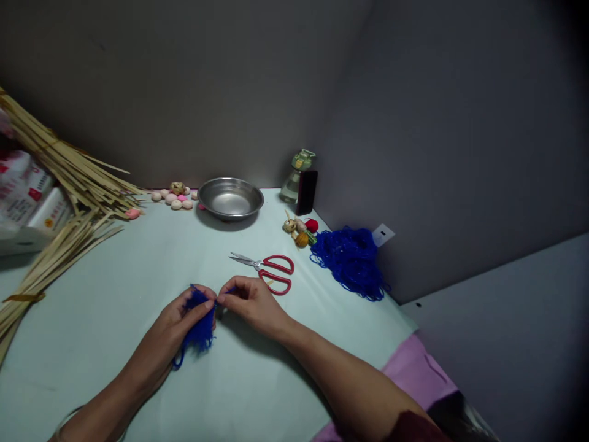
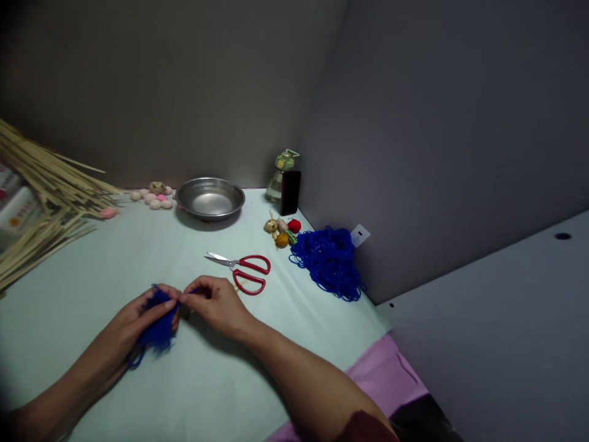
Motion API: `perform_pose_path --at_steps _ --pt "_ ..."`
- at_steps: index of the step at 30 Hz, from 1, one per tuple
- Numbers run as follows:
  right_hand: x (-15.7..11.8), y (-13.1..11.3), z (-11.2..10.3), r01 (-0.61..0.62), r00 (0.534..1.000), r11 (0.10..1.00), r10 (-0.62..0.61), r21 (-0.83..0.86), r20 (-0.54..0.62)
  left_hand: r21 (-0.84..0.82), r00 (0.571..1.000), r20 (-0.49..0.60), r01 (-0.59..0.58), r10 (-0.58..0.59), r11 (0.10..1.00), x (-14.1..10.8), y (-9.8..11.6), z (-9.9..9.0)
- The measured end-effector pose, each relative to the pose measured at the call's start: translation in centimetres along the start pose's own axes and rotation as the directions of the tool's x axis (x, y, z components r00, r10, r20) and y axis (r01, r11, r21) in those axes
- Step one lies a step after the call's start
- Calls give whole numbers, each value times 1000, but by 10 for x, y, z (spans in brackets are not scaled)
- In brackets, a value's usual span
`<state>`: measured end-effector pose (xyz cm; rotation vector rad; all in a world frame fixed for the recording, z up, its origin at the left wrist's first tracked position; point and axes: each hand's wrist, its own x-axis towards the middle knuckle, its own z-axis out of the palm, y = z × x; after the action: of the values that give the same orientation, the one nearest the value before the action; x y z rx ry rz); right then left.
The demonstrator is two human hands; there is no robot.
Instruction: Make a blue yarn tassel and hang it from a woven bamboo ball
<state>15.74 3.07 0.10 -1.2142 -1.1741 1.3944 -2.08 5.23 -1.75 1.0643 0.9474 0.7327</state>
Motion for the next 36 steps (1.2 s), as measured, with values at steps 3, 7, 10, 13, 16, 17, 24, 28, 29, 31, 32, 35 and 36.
perform_pose_path --at_steps 3,7,10,13,16,17,24,28,29,31,32,35,36 --pt "-1 1 0 -27 999 999 27 24 19 33 1000 7 -17 17 999 0 0 -1" --pt "-2 1 2 -46 998 999 45 16 33 92 999 20 -30 28 995 0 -1 -1" --pt "-4 -1 4 -39 999 999 39 -7 35 93 999 35 -6 3 996 0 -1 -1" --pt "-4 -1 5 -62 997 998 63 -19 39 24 999 51 10 -11 1000 -1 0 -2" --pt "-4 0 5 -80 996 996 81 -27 38 -60 998 62 33 -29 998 -3 2 -2" --pt "-5 0 5 -77 996 997 78 -28 37 -77 997 63 39 -34 996 -3 3 -1" --pt "-5 0 3 -59 998 998 59 2 31 38 998 66 23 -25 999 -3 4 0" --pt "-4 1 4 -88 996 996 87 33 32 -61 998 60 38 -34 997 -2 2 -3" --pt "-4 2 4 -98 995 995 97 37 31 -104 997 65 47 -41 993 -2 2 -4" --pt "-3 2 4 -113 993 992 112 55 25 -162 995 79 66 -53 985 -1 3 -4" --pt "-2 1 5 -118 993 990 116 73 20 -175 995 85 71 -57 982 -1 4 -4" --pt "-1 -1 4 -120 993 984 121 134 4 -182 996 69 67 -55 981 -2 6 -3" --pt "-1 -1 3 -121 992 982 122 146 0 -182 997 58 66 -57 981 -2 6 -3"
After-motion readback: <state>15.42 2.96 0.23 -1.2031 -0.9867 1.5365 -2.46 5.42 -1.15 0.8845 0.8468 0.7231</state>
